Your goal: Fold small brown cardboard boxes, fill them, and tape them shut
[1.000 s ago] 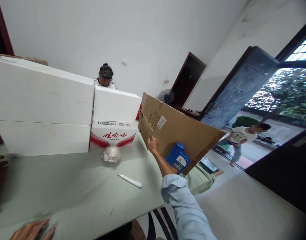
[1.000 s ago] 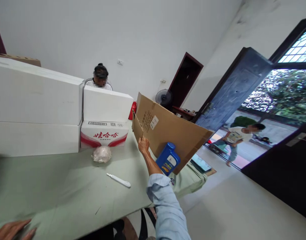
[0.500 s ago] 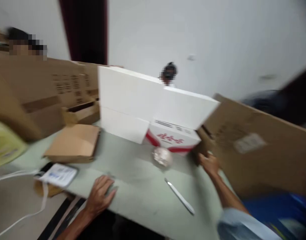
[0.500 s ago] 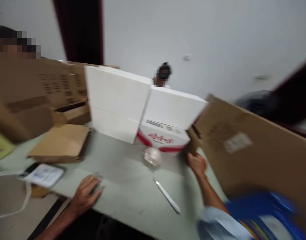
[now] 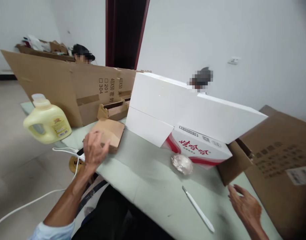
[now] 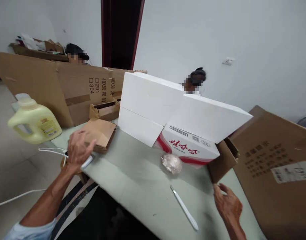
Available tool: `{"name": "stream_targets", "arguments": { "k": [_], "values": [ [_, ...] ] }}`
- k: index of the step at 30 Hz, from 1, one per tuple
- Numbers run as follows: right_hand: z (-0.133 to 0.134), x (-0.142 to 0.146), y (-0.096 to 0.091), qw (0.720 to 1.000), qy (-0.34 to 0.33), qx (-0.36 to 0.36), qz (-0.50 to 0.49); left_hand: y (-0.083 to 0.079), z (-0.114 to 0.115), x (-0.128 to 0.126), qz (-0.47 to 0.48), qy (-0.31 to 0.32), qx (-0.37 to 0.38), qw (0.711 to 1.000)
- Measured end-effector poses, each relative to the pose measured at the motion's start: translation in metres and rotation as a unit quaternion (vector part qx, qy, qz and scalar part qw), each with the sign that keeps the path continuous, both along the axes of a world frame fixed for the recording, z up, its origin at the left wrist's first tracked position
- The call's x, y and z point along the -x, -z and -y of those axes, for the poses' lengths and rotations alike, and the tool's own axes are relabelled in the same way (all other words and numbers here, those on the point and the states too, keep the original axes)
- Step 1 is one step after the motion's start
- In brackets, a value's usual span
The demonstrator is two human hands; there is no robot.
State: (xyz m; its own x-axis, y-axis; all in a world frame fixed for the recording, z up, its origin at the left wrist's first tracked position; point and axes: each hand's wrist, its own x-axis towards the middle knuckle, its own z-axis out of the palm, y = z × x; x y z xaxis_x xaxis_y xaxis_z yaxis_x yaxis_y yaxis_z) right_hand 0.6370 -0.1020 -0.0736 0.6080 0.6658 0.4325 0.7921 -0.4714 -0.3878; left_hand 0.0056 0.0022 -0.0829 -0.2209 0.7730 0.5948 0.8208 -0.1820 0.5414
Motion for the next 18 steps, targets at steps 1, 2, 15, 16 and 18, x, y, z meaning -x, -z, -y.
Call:
{"name": "stream_targets", "arguments": {
  "k": [1, 2, 15, 16, 18],
  "values": [
    [0.005, 0.01, 0.008, 0.999, -0.008, -0.002, -0.041, -0.006, -0.01, 0.013, 0.004, -0.039, 0.038, 0.999],
    [0.009, 0.022, 0.015, 0.996, -0.024, -0.006, -0.085, -0.009, -0.019, 0.024, 0.011, -0.069, 0.074, 0.995],
    [0.028, 0.216, 0.043, 0.909, -0.252, -0.049, -0.327, 0.032, 0.018, -0.022, 0.055, 0.108, 0.23, 0.966],
    [0.027, 0.228, 0.042, 0.905, -0.26, -0.045, -0.335, 0.036, 0.024, -0.028, 0.065, 0.136, 0.238, 0.959],
    [0.027, 0.249, 0.043, 0.897, -0.27, -0.042, -0.348, 0.043, 0.031, -0.033, 0.091, 0.172, 0.26, 0.946]
  ]
}}
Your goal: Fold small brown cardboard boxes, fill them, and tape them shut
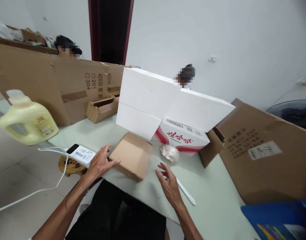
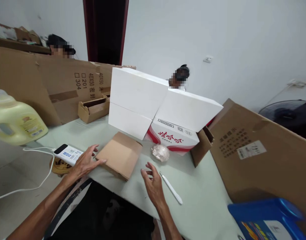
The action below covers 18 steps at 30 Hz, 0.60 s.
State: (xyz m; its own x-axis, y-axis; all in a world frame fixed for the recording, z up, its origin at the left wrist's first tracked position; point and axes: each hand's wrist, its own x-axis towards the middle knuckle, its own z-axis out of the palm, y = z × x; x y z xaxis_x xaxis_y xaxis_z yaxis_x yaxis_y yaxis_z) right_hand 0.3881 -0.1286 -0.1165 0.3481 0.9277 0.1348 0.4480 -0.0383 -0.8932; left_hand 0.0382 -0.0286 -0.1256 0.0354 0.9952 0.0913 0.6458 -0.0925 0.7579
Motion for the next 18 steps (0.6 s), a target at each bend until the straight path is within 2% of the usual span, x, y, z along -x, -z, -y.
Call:
{"name": "stream_targets", "arguments": {
  "k": [4, 8, 13, 18],
  "values": [
    [0.002, 0.028, 0.01, 1.0, -0.005, 0.01, -0.029, 0.004, -0.012, 0.004, 0.058, 0.039, 0.054, 0.996],
    [0.007, 0.043, 0.023, 0.997, -0.038, 0.019, -0.069, 0.0, -0.024, -0.002, 0.111, 0.136, 0.08, 0.981],
    [0.022, 0.051, 0.044, 0.989, -0.05, 0.003, -0.136, -0.007, -0.012, -0.022, 0.152, 0.192, 0.079, 0.966],
    [0.035, 0.053, 0.055, 0.968, -0.047, 0.016, -0.246, -0.033, 0.007, -0.03, 0.143, 0.215, 0.019, 0.966]
  ]
}}
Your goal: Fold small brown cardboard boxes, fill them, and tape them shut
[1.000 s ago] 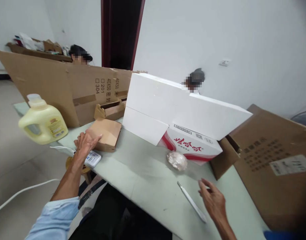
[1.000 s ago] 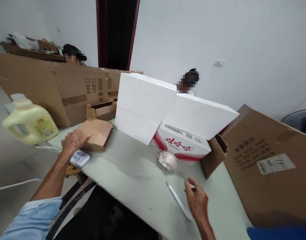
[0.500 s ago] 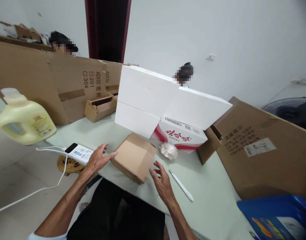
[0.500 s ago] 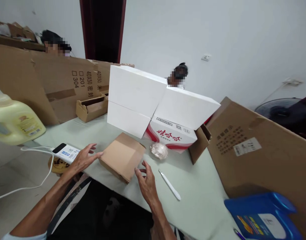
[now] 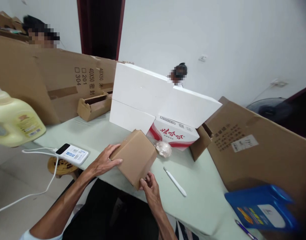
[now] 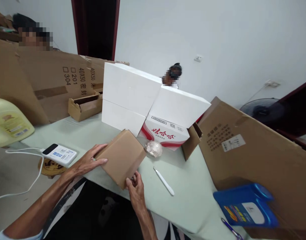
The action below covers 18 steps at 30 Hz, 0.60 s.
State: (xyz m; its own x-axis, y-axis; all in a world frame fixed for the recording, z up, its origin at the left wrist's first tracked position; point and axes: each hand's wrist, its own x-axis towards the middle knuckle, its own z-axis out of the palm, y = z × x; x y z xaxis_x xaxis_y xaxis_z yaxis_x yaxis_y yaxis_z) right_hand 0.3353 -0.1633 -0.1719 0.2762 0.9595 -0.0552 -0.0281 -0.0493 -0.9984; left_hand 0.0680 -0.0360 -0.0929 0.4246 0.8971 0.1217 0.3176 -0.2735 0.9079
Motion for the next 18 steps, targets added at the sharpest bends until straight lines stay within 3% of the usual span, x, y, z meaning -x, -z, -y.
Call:
{"name": "stream_targets", "arguments": {
  "k": [5, 7, 12, 18],
  "values": [
    [0.008, 0.004, -0.002, 0.997, -0.037, 0.064, 0.009, -0.032, 0.024, -0.006, -0.062, 0.058, -0.211, 0.974],
    [0.013, 0.005, -0.002, 0.993, -0.071, 0.093, 0.012, -0.041, 0.034, -0.008, -0.07, 0.089, -0.254, 0.961],
    [0.031, 0.005, 0.0, 0.985, -0.113, 0.13, 0.03, -0.048, 0.048, -0.013, -0.064, 0.139, -0.268, 0.951],
    [0.057, -0.023, -0.023, 0.99, -0.011, 0.097, 0.101, -0.044, 0.046, -0.015, -0.065, 0.148, -0.251, 0.954]
  ]
}}
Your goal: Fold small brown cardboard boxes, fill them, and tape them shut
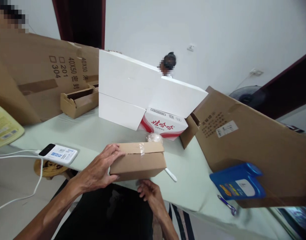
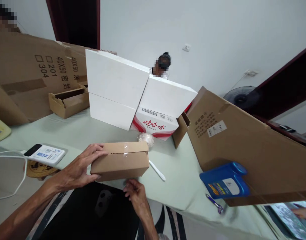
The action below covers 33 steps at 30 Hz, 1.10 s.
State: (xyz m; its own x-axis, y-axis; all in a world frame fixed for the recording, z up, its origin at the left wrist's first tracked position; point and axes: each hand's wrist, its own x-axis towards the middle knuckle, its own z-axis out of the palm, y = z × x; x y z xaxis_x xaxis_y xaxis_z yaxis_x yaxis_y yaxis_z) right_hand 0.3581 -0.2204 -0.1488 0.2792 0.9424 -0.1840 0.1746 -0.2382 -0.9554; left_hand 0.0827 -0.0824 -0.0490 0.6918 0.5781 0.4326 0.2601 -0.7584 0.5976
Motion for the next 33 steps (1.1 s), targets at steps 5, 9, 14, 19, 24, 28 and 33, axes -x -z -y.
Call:
{"name": "stream_targets", "arguments": {
  "k": [5, 9, 14, 19, 24, 28, 33],
  "values": [
    [0.014, -0.03, -0.045, 0.962, 0.203, -0.118, 0.137, -0.002, 0.003, 0.004, -0.014, 0.009, 0.016, 1.0],
    [0.016, -0.027, -0.081, 0.902, 0.231, -0.242, 0.274, -0.009, 0.005, 0.007, -0.034, 0.032, 0.017, 0.999],
    [0.007, -0.021, -0.083, 0.916, 0.11, -0.262, 0.283, -0.012, 0.003, 0.011, -0.028, 0.001, 0.044, 0.999],
    [-0.001, -0.07, -0.031, 0.891, 0.118, -0.173, 0.404, -0.004, 0.004, 0.012, -0.02, -0.015, 0.026, 0.999],
    [-0.006, -0.122, 0.011, 0.851, 0.118, -0.025, 0.511, 0.005, 0.008, 0.011, -0.029, -0.033, 0.039, 0.998],
    [-0.014, -0.132, 0.02, 0.855, 0.112, -0.003, 0.506, 0.01, 0.013, 0.008, -0.018, -0.061, 0.052, 0.997],
    [-0.022, -0.132, 0.013, 0.864, 0.141, -0.02, 0.483, 0.011, 0.016, 0.006, -0.017, -0.069, 0.053, 0.996]
  ]
}}
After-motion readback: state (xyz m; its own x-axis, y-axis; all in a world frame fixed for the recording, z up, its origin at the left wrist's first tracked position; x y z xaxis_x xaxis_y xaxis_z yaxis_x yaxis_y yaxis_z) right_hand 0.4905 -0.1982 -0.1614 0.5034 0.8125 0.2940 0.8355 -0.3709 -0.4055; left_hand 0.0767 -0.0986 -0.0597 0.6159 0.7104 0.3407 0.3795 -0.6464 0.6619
